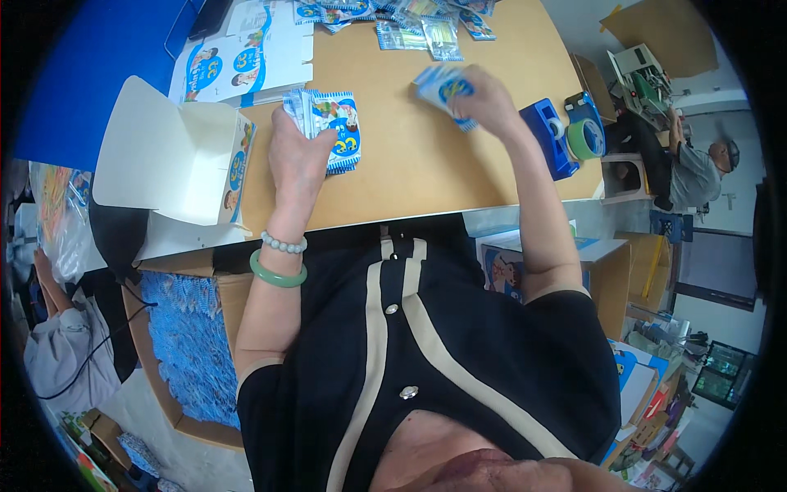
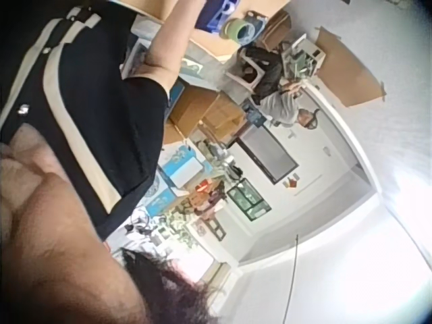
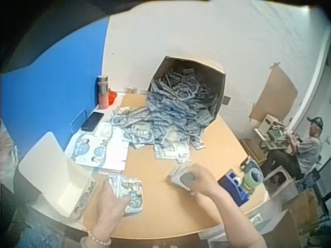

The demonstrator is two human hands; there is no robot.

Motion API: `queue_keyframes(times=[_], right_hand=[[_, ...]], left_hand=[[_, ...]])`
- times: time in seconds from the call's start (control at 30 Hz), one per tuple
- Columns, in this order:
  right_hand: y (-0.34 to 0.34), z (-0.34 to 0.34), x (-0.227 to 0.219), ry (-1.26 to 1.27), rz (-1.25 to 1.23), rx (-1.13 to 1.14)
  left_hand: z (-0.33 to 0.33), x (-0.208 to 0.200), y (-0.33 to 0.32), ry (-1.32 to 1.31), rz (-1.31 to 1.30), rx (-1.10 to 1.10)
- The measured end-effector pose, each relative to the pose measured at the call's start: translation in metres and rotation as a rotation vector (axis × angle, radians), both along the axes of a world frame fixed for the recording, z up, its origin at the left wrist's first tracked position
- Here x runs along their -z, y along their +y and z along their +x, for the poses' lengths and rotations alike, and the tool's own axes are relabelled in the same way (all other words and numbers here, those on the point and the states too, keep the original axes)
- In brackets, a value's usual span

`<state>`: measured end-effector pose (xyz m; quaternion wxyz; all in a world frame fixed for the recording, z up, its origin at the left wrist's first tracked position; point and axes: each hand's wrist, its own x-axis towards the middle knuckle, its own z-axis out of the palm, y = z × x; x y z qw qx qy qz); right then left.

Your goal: Sorting small packets and placing them into cardboard boxes at a packaging station.

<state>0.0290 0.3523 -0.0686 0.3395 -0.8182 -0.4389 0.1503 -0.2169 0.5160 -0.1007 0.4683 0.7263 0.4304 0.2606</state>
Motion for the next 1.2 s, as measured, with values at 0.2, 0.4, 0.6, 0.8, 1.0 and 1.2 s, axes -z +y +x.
queue_keyframes(times=[0.2,0.4,0.6,0.8,1.0,1.2], right_hand=[[0.021,-0.006,-0.011,-0.357,-0.441,-0.018],[0.080,0.065,-0.005,0.312,-0.057,0.346],[0.096,0.064,0.019,-0.040,-0.072,0.411],[0.054,0.079,0.038,0.356,0.363,0.344],[0.095,0.079,0.030,0.516,0.264,0.381],[0.101,0.036,0.023,-0.041,0.055,0.387]], left_hand=[[-0.004,0.000,-0.001,-0.024,-0.034,-0.006],[-0.003,0.002,-0.002,-0.078,-0.027,0.002],[0.003,-0.003,-0.004,-0.019,-0.027,-0.024],[-0.002,-0.015,-0.003,-0.009,-0.025,-0.037],[-0.009,0.000,-0.006,-0.183,-0.201,-0.036],[-0.067,-0.071,-0.038,-0.471,-0.342,-0.077]])
